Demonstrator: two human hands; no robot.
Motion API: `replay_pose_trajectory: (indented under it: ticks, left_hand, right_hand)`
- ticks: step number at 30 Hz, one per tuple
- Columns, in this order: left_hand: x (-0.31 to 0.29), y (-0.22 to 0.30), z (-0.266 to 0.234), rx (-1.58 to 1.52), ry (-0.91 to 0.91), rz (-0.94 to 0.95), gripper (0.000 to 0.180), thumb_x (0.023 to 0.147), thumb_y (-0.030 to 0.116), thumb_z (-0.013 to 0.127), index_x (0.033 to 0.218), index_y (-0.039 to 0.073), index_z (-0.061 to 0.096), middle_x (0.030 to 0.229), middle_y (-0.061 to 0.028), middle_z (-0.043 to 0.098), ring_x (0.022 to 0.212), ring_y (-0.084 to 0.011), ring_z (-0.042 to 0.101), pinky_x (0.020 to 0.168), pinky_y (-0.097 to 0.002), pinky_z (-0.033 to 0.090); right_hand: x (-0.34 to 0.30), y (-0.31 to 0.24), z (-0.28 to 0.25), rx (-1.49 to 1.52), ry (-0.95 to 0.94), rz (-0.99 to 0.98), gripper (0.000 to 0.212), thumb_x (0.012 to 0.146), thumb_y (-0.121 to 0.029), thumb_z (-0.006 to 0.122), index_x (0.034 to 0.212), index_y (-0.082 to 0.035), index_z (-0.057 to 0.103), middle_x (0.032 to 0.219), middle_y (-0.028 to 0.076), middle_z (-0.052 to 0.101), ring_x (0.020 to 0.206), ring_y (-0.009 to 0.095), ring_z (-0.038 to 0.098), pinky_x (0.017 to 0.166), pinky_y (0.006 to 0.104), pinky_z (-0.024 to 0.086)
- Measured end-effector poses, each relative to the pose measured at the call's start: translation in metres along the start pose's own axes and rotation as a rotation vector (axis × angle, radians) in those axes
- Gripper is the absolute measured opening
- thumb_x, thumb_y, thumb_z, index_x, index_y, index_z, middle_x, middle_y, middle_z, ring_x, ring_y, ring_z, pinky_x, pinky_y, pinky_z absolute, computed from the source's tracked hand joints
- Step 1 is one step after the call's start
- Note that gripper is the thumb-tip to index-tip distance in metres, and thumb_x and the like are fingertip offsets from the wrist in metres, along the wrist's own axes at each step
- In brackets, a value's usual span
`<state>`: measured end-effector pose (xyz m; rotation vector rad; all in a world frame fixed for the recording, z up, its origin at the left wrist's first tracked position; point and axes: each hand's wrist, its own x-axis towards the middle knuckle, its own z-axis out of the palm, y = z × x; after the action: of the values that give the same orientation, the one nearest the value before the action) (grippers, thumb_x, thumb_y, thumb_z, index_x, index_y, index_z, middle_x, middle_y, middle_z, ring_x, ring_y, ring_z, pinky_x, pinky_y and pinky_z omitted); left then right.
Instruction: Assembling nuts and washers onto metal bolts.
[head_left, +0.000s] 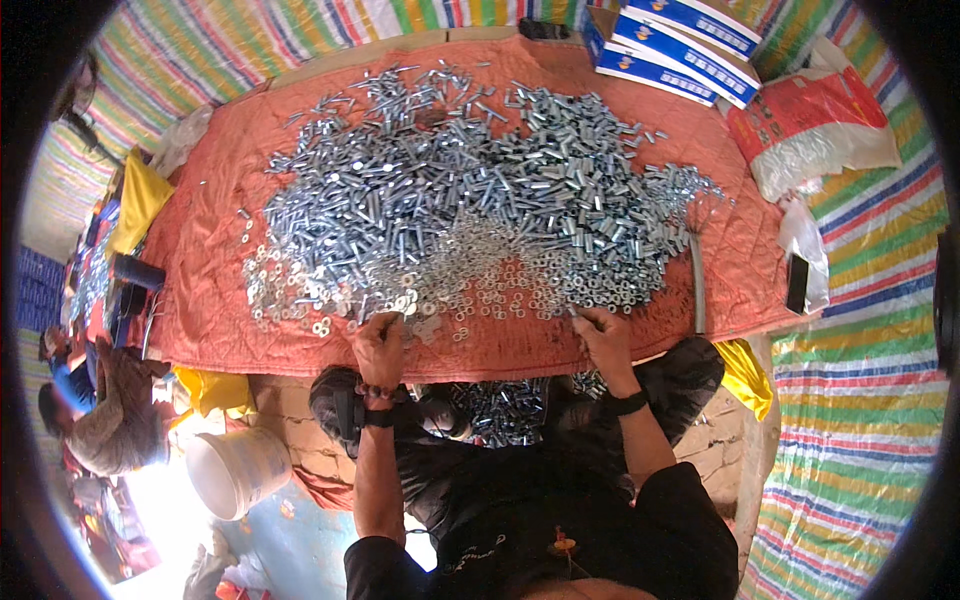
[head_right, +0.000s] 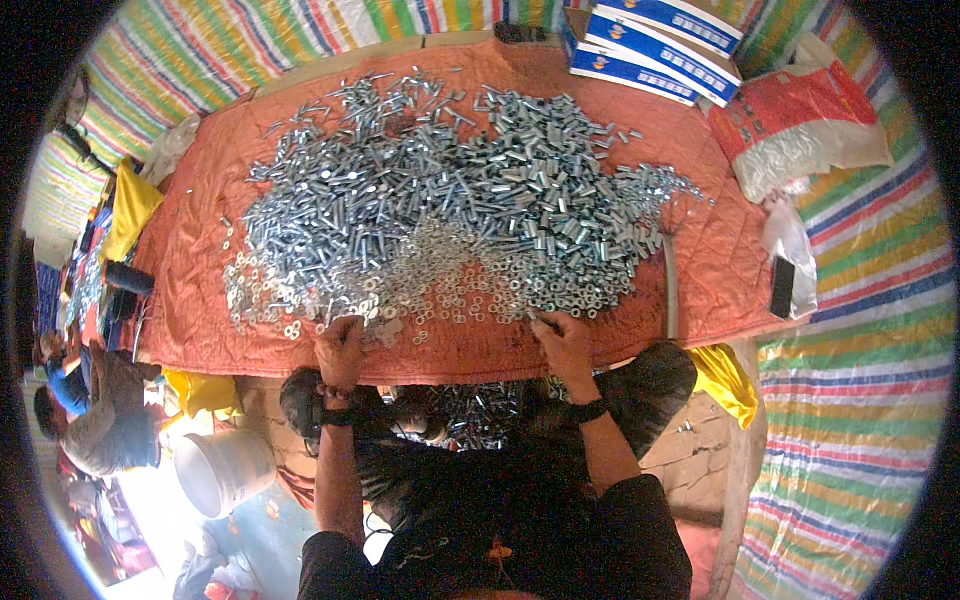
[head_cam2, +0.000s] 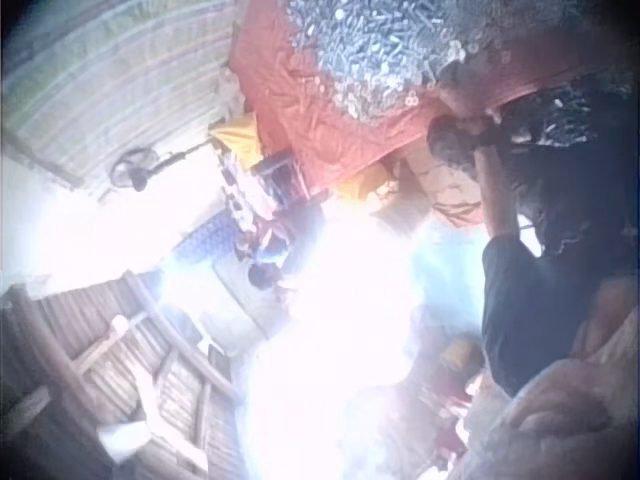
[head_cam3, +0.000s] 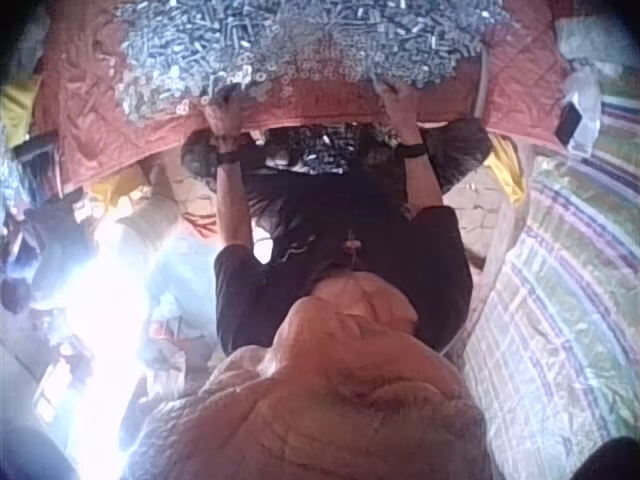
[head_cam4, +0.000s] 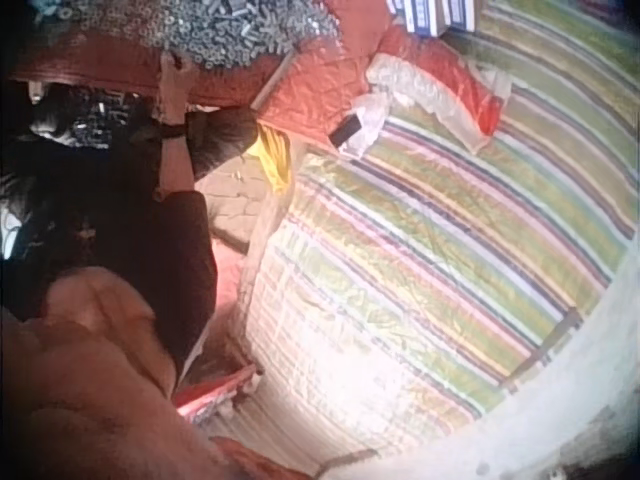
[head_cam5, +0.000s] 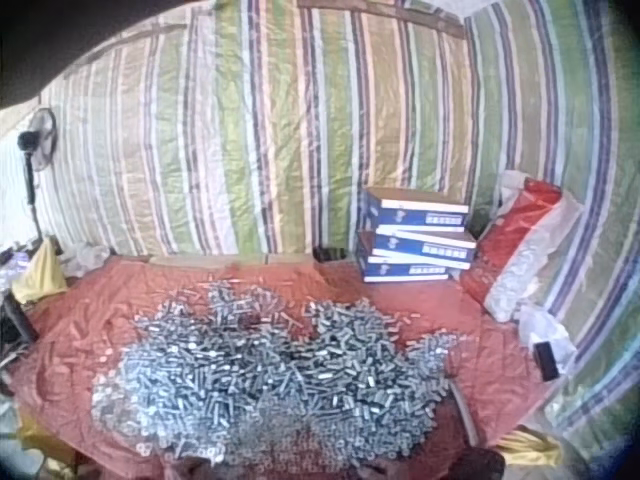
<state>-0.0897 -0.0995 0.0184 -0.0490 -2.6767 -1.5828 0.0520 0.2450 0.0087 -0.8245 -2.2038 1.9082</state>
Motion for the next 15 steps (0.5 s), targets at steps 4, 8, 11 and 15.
replay_pose_trajectory:
  ticks: [4,8,11,15]
  left_hand:
    - [0.003,-0.014,-0.004,0.036,0.029,0.109,0.017,0.085,0.010,0.069,0.097,0.000,0.074,0.088,-0.0169,0.073,0.079,-0.0274,0.071,0.070,-0.0362,0.053]
    - [0.015,-0.002,0.012,0.211,0.071,0.205,0.023,0.082,0.012,0.071,0.104,0.003,0.073,0.087,-0.0196,0.069,0.077,-0.0357,0.068,0.071,-0.0429,0.052]
    - [0.024,-0.005,0.019,0.400,0.099,0.254,0.033,0.082,0.017,0.073,0.113,0.005,0.069,0.090,-0.0201,0.067,0.081,-0.0368,0.067,0.072,-0.0455,0.052]
    - [0.036,-0.002,0.023,0.443,-0.061,0.307,0.045,0.080,0.025,0.076,0.119,0.006,0.066,0.099,-0.0232,0.063,0.092,-0.0424,0.063,0.074,-0.0500,0.051]
  right_hand:
    - [-0.002,-0.003,-0.001,-0.301,0.041,-0.157,0.027,0.090,-0.022,0.069,0.103,0.001,0.071,0.086,0.011,0.068,0.077,0.021,0.065,0.070,0.0379,0.050]
    - [-0.002,0.006,-0.005,-0.480,0.044,-0.266,0.023,0.086,-0.020,0.072,0.098,0.001,0.070,0.096,0.015,0.067,0.092,0.031,0.064,0.080,0.0428,0.050]
    - [-0.003,0.003,-0.001,-0.573,0.054,-0.317,0.022,0.085,-0.019,0.074,0.096,-0.001,0.070,0.095,0.016,0.065,0.091,0.034,0.062,0.080,0.0442,0.049]
    - [-0.002,0.005,0.000,-0.564,0.085,-0.313,0.021,0.084,-0.018,0.075,0.096,-0.002,0.069,0.092,0.016,0.064,0.090,0.034,0.062,0.079,0.0444,0.049]
